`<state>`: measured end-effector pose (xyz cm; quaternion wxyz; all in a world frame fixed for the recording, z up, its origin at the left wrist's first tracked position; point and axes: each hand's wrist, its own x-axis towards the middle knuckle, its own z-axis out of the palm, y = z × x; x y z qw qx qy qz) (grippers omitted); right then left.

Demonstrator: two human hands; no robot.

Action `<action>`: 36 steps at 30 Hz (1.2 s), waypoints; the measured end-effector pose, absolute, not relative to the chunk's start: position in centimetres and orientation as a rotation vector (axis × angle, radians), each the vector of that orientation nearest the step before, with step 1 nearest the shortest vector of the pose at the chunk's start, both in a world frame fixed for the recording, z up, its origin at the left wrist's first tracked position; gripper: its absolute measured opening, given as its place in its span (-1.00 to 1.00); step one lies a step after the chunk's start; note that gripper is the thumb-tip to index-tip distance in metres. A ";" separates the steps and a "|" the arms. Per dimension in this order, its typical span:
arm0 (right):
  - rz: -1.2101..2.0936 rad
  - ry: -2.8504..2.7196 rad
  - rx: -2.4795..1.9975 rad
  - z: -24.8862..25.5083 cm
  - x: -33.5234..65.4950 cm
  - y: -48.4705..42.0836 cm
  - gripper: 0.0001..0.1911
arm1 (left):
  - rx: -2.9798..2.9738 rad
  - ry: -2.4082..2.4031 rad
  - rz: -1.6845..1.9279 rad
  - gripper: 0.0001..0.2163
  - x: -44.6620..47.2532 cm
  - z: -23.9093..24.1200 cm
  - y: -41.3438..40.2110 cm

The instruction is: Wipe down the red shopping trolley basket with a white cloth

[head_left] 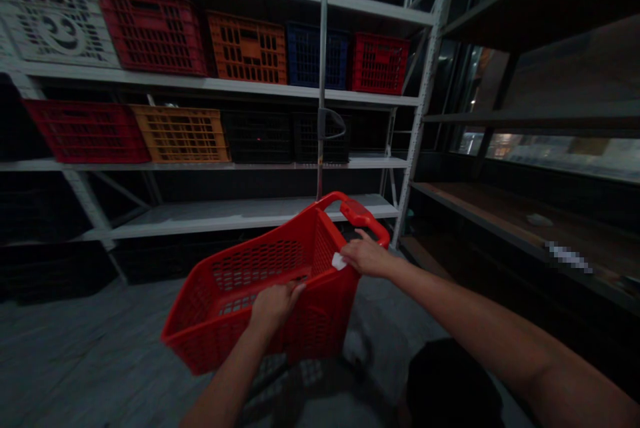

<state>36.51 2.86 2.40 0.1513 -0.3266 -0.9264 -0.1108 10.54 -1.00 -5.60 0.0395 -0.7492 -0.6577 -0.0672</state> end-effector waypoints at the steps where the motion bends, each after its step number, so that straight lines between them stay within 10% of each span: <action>1: -0.269 -2.659 -0.928 2.9 37.4 3.3 -0.84 | -2.297 -2.014 -0.205 -0.40 10.4 -5.5 -1.0; 11: -0.172 -2.493 -0.998 3.0 40.4 3.9 -0.69 | -2.373 -1.953 -0.291 -0.50 6.7 -6.1 -0.2; 21: -0.118 -2.035 -1.052 0.5 35.6 1.4 -0.76 | -2.467 -1.458 -1.112 -0.64 13.0 -4.3 -1.0; 29: 0.129 -1.072 -0.983 1.8 37.0 3.3 -0.71 | -2.302 -1.653 -0.793 -0.65 16.6 -3.0 -0.8; 36: 0.197 -1.728 -0.842 -1.9 35.4 -1.6 -0.74 | -2.246 -1.690 -0.690 -0.65 15.2 -3.7 -0.3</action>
